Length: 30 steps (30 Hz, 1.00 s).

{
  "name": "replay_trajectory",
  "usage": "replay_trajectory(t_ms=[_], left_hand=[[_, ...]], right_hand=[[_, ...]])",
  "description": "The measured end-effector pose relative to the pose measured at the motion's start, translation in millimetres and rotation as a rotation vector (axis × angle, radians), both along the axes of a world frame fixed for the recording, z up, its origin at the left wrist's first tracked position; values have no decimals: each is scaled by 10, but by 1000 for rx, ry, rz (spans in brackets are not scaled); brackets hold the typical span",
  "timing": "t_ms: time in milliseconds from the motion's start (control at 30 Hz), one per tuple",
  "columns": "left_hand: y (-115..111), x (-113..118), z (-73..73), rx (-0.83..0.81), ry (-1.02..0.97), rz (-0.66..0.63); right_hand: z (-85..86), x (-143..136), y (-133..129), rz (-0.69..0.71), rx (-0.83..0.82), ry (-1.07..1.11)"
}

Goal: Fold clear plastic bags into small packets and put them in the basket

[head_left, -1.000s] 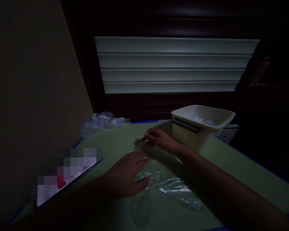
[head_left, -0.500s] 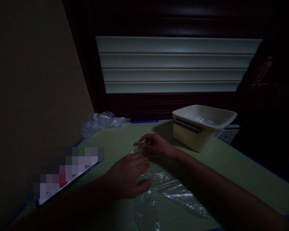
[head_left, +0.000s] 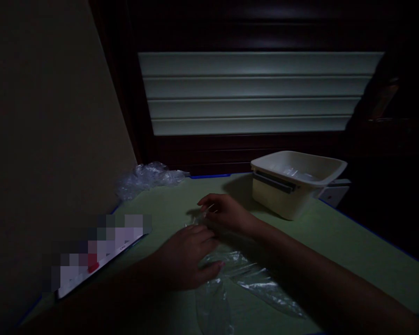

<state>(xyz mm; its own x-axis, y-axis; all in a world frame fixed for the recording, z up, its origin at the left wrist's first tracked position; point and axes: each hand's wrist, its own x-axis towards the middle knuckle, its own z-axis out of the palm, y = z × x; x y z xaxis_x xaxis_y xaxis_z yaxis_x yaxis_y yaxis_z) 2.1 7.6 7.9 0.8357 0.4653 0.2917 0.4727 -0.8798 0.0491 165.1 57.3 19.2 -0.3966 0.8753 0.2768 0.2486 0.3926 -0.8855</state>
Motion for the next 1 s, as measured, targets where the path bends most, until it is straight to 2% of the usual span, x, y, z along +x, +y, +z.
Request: replay_trajectory(t_ms=[200,433,567,733,867,1000], left_hand=[[5,-5,-13,23,-34,10],[10,-18,-32,-51,49,137],[28,-16,-21,-76,79,176],[81,-15,-44,-6,22,263],[114,-24,-97,-115,91,377],[138,-29,-101,-80,60,393]], right_hand=[[129,135,102,-100,163,-22],[142,201,73,-464,387,-185],[147,142,-48,-436,403,-440],[-92,134,-43,-384,341,-740],[-223,193,30,-426,323,-842],[-164,217,48,-455,370,-841]])
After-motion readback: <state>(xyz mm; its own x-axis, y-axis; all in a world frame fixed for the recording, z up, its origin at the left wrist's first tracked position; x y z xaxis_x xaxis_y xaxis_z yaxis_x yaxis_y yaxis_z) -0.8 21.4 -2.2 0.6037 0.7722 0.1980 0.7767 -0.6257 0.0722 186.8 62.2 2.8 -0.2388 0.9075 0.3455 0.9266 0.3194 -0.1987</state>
